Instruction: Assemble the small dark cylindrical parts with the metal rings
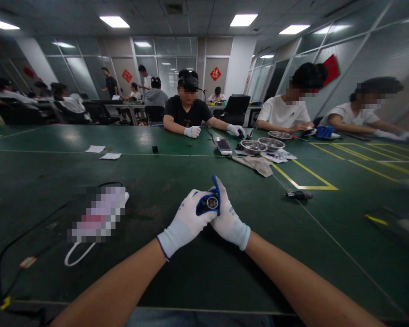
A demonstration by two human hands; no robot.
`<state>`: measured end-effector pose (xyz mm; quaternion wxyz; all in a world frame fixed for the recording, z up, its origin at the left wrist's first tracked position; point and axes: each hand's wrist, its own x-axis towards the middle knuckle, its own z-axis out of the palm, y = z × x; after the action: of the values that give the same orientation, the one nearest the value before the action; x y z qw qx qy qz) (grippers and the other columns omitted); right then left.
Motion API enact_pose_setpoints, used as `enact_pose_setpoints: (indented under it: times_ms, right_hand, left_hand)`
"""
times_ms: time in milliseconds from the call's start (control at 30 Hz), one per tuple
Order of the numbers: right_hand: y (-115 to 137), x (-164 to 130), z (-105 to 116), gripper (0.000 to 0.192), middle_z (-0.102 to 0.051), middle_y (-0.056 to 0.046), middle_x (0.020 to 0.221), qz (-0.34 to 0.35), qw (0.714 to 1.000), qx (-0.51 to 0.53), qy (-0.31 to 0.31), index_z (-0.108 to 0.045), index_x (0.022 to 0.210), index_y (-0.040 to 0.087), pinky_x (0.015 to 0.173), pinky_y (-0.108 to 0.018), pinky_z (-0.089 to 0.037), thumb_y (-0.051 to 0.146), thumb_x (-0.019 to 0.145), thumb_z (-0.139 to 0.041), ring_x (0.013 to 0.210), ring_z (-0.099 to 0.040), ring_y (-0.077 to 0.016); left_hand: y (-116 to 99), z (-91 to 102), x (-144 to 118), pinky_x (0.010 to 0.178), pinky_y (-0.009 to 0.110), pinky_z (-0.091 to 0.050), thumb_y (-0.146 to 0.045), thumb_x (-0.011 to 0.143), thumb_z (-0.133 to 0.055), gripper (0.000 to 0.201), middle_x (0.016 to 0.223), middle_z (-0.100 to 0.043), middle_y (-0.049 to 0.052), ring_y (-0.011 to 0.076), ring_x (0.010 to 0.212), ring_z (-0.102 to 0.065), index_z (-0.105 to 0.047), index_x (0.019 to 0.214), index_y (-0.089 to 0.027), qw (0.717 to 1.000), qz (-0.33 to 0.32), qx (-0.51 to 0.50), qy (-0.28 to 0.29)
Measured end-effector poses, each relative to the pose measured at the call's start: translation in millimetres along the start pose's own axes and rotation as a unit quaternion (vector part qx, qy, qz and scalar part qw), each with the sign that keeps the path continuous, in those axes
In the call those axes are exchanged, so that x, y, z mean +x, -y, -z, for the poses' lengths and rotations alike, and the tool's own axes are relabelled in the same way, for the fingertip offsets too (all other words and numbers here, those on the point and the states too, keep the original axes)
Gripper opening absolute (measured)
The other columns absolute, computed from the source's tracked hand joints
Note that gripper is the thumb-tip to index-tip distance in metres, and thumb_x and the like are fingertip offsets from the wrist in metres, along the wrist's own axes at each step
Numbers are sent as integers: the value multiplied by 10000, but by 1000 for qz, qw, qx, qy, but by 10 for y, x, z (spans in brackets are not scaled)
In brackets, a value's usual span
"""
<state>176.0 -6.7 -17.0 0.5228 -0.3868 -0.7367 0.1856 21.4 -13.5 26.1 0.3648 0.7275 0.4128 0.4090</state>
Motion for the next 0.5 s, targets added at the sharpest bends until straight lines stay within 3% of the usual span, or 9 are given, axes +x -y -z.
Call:
enact_pose_setpoints:
  times_ms: [100,233,367,500]
  right_hand:
    - [-12,8,-7,894,-561,-144,1294,0,1000,2,-2,-142,1634,248,1021,-536,-553,184,875,-611,1122,-636,-282]
    - [-36,40,27,762,-550,-143,1370,-9,999,-20,-31,-302,1581,269,1076,-560,-517,208,888,-614,1245,-592,-307]
    - [-99,70,88,659,-536,-138,1427,-32,998,-40,-36,-423,1506,267,1116,-583,-479,234,877,-618,1328,-537,-326]
    - [-138,88,114,559,-552,-132,1390,-57,996,-58,-20,-524,1410,256,1114,-581,-480,262,862,-631,1321,-534,-329]
  left_hand:
    - [19,13,10,1062,444,-535,-151,815,-736,363,1190,-709,71,256,1144,-684,-667,1166,-212,1000,-6,-7,-17]
    - [46,62,39,1054,450,-551,-214,906,-646,332,1181,-734,76,253,1142,-699,-615,1236,-206,999,0,-1,-50]
    - [136,134,91,1085,473,-534,-177,881,-660,388,1228,-717,91,271,1179,-683,-616,1266,-202,990,-10,113,-89]
    - [283,176,137,1116,489,-510,-105,842,-668,416,1271,-675,102,285,1208,-656,-656,1243,-214,966,-25,240,-89]
